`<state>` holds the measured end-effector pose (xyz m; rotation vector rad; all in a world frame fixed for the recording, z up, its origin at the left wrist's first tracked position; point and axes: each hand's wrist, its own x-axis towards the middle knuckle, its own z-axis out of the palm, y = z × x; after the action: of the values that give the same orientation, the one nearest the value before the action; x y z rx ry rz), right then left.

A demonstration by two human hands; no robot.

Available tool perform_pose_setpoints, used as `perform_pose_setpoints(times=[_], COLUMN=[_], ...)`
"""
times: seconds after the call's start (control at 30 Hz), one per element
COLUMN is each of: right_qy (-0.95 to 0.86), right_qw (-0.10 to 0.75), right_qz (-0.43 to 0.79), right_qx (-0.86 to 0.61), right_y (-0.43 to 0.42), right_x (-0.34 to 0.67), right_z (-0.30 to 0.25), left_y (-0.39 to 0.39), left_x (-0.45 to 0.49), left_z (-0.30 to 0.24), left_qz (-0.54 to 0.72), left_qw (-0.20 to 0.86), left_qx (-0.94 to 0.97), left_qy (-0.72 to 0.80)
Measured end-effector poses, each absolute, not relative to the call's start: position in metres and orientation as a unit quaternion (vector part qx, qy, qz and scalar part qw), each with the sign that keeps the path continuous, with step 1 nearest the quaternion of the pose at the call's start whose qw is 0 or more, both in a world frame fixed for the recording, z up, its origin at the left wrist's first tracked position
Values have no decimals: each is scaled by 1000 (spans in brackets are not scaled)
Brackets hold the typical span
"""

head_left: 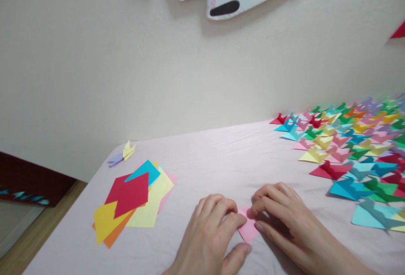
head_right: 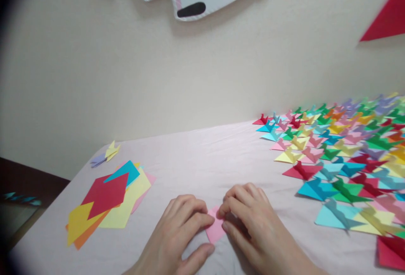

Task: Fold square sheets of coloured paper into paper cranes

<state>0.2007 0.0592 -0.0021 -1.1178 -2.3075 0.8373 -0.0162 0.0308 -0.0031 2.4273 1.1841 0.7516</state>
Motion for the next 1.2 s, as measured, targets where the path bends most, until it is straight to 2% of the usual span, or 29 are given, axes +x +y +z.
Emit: perform_pose_setpoints(times=[0.23, 1.2], right_qy=[-840, -839], right_qw=[244, 228], right_qz=[300, 312], right_qx=[-380, -383], right_y=[58, 61], right_x=[201, 198], right_z=[-5, -1], left_y=[30, 33], left_x=[-14, -16], left_z=[-3, 2], left_qz=[281, 262], left_qw=[160, 242], left_qx=[853, 820], left_qy=[409, 447])
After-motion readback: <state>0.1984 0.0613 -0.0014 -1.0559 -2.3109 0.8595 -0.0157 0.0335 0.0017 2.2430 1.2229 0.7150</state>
